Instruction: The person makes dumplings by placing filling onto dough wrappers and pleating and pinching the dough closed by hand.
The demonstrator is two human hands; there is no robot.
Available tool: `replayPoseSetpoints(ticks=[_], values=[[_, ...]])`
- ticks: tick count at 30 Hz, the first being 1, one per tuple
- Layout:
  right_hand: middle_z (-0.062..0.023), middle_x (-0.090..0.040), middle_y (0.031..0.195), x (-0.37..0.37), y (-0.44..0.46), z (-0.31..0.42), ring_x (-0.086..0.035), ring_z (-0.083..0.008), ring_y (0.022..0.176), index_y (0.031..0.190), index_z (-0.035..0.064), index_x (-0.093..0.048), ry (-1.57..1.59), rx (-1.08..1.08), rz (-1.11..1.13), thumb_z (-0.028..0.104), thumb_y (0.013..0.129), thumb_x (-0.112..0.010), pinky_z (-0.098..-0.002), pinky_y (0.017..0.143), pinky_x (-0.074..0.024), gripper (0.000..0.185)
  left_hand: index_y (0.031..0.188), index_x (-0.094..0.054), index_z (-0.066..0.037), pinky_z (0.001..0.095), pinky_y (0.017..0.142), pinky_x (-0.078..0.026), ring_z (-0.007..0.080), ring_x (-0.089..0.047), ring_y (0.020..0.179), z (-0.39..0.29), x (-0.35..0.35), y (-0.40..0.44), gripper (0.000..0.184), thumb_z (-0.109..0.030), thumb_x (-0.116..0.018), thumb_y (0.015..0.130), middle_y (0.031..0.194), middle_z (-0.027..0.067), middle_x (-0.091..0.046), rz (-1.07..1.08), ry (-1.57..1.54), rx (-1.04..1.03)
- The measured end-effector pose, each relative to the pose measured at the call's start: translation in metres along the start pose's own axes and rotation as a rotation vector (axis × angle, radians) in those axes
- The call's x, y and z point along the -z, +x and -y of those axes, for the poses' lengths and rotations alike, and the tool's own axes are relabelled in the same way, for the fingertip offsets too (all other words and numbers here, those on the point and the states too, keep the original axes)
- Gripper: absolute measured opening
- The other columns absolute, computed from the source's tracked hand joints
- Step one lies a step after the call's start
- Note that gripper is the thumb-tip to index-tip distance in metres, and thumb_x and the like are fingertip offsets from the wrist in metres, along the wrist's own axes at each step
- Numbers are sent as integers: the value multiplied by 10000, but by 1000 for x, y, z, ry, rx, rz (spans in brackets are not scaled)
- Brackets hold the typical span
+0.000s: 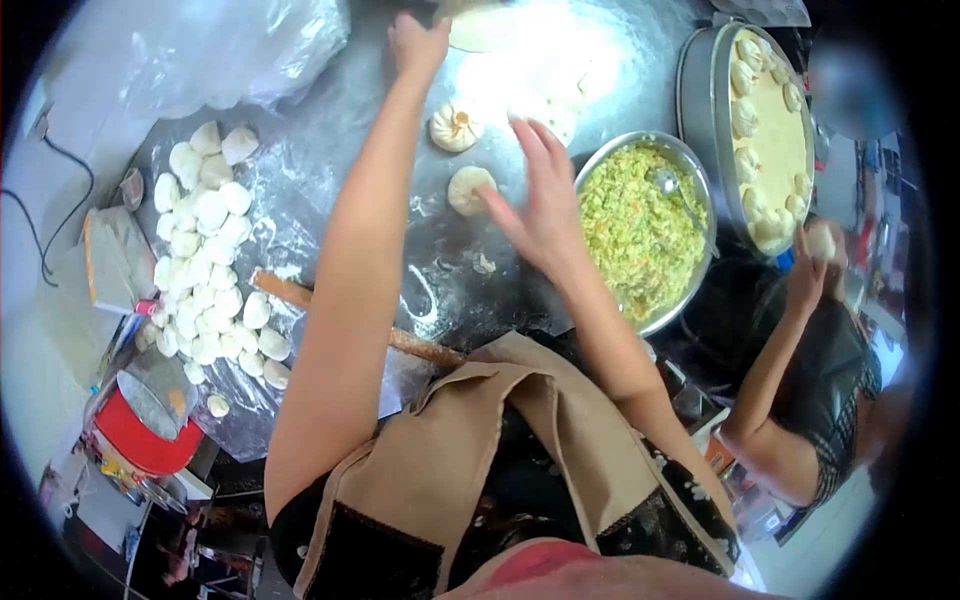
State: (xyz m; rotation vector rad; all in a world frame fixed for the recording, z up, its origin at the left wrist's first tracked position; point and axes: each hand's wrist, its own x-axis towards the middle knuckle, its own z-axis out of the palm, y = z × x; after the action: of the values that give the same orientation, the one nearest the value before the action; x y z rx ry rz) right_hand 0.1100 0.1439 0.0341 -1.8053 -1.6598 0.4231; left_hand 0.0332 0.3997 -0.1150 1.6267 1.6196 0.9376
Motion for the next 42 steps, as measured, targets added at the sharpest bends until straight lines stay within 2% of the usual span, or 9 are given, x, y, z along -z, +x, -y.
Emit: replayPoseSetpoints(ticks=[8,10,13,16,18,24,26,28,42], values=[[-152,-613,920,143,-241,-83,-606,-259,811,1013,9,-594,-451,-364,-182,-72,772,-553,-321,716,-489,257,1040,-636,20,332,938,-432,267,-580,1075,-12,-26,25,571,-411,-716,673,1147,174,-607,313,432,79],[-134,-612,934,152,-297,-110,-603,-251,799,1024,8,-602,-642,-456,-72,-40,795,-560,-309,715,-493,238,1043,-627,34,388,928,-442,310,-596,1024,-13,-10,-4,581,-404,-695,668,1097,173,-627,261,31,-119],[-118,-610,981,123,-315,-106,-597,-255,776,1096,33,-605,-159,-643,-49,25,810,-596,-298,721,-502,286,976,-599,-16,314,664,-478,149,-561,754,-33,14,-65,262,-121,-642,739,856,48,-612,102,-487,-119],[-106,-616,908,94,-276,-91,-591,-242,729,1118,89,-613,835,-1092,-150,84,796,-643,-302,655,-502,324,1286,-389,71,541,1062,-251,379,-387,1242,-75,94,-120,675,-256,-592,732,1311,222,-439,313,-1421,190],[-80,-585,755,90,-268,-105,-566,-231,647,1081,113,-627,-277,56,51,104,785,-665,-321,545,-467,298,1348,-301,56,540,1101,-158,358,-270,1321,-75,125,-150,696,-214,-548,756,1400,218,-329,966,-2076,104],[-80,-555,681,101,-238,-120,-556,-256,585,955,85,-629,-347,91,-291,124,791,-671,-348,499,-442,174,1315,-393,-2,535,1072,-249,340,-367,1274,-120,157,-249,535,-104,-524,806,1342,176,-428,179,-1404,227],[-84,-577,704,123,-246,-114,-579,-255,605,938,74,-632,-382,-16,-415,118,804,-657,-344,525,-468,143,1335,-371,4,539,1089,-217,335,-343,1292,-118,159,-271,543,-50,-488,808,1377,175,-393,192,-1462,276],[-83,-596,720,141,-253,-109,-590,-244,616,928,73,-637,-430,-64,-550,108,811,-648,-332,542,-484,122,1344,-358,12,537,1092,-212,338,-348,1288,-113,160,-293,569,-85,-508,804,1380,176,-392,831,-2187,421],[-187,-593,664,81,-236,-129,-598,-359,622,744,-13,-588,-207,-484,-637,164,851,-550,-419,557,-467,210,1302,-391,28,538,1044,-310,395,-437,1208,-109,78,-406,579,-268,-473,811,1313,217,-455,854,-1504,952]])
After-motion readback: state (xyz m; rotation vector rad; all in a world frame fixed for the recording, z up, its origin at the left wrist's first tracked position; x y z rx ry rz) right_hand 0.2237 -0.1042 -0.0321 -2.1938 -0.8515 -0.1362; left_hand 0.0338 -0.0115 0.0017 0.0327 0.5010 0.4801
